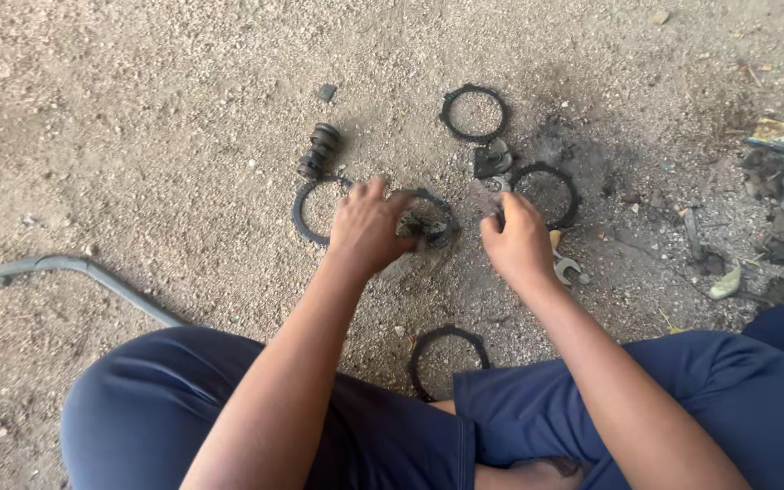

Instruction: The person uses a wrench and a blue cloth to clean or adjust several circular mechanical components and small parts laid out on a dirt surface.

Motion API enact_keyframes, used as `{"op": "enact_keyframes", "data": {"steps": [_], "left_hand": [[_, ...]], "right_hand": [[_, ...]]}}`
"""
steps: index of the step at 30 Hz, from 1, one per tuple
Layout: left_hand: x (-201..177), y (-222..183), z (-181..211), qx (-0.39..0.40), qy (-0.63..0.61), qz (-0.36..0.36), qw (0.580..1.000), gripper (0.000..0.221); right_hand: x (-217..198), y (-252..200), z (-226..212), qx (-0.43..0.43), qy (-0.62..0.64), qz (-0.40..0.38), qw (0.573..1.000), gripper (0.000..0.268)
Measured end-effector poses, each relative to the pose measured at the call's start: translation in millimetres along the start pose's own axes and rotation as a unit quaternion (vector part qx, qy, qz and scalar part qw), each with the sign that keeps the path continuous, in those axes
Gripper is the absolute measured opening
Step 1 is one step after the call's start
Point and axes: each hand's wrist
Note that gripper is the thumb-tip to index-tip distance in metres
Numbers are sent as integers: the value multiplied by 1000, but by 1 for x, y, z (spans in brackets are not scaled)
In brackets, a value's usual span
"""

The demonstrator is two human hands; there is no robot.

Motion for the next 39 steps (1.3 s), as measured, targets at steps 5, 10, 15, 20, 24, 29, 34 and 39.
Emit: {"op": "enact_keyframes", "data": {"steps": [5,10,15,20,24,29,34,39], "left_hand": [[14,2,4,-4,-108,-135,985,28],[18,10,-8,-38,-143,-124,981,15],[13,14,-4,-66,-112,-158,979,17],[13,19,-6,-142,-178,-131,965,33],[14,20,-16,-100,-203,-158,961,50],[11,23,-13,-101,-162,-236,953,59],[11,29,-16,-101,-161,-282,940,64],[19,29,-18,-87,-153,-307,935,73]], "right_hand": [[-7,5,-5,82,17,-61,995,26],[-7,6,-8,70,31,-63,995,18],[-6,4,-13,22,37,-44,998,14],[-20,7,-32,111,66,-131,983,23],[-22,7,-45,90,37,-162,982,33],[-14,-2,-41,-47,39,-107,992,36],[1,0,-37,-79,81,-124,986,30],[5,1,-46,-49,71,-151,985,14]]}}
Point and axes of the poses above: each hand's wrist, its own y-axis towards the middle knuckle, its own x-axis out of the palm, z = x × y, and after that the axes turned 6 degrees about z, right-handed
